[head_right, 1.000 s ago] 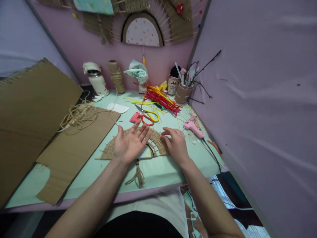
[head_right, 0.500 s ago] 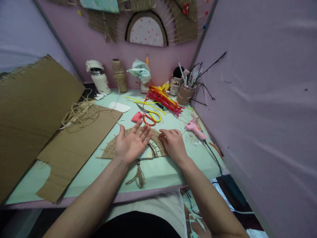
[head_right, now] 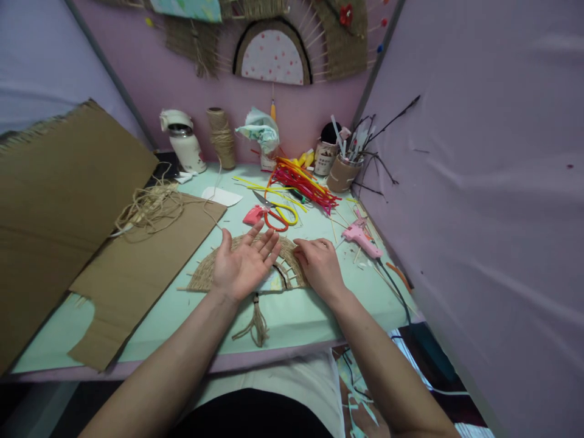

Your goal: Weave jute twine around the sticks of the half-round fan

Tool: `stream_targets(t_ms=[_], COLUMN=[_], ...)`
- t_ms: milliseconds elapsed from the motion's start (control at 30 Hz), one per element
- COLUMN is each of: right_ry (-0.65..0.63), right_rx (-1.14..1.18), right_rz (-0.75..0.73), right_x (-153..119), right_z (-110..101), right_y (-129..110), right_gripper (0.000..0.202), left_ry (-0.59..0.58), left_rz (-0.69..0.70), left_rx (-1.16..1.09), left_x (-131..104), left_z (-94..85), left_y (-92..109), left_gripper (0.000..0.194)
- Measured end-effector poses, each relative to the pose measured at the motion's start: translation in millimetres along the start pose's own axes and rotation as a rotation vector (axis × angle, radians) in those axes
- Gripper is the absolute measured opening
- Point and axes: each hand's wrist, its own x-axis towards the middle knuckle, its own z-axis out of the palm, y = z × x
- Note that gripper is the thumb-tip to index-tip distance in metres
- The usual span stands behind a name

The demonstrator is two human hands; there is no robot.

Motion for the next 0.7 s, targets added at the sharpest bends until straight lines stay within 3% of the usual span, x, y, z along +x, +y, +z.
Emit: stream_targets(t_ms=[533,633,700], right_ry=[0.019,0.072,0.098], right_rx=[0.024,0.040,0.050], right_rz=[-0.004,0.018,0.037], right_x=[-4.1,-7.7,-11.6], right_z=[-2.8,-7.8,-11.1], right_y=[0.0,1.1,1.0], right_gripper=[0.018,0.020,0.022], left_ry=[-0.021,-0.030,-0.012], left_rz=[0.003,0.067,0.194], left_rx=[0.053,0.213,0.481], left_x=[1.8,1.0,-0.3], left_z=[-2.5,-2.8,-4.0], left_y=[0.4,-1.7,-5.7], left_gripper=[0.058,0.057,0.049])
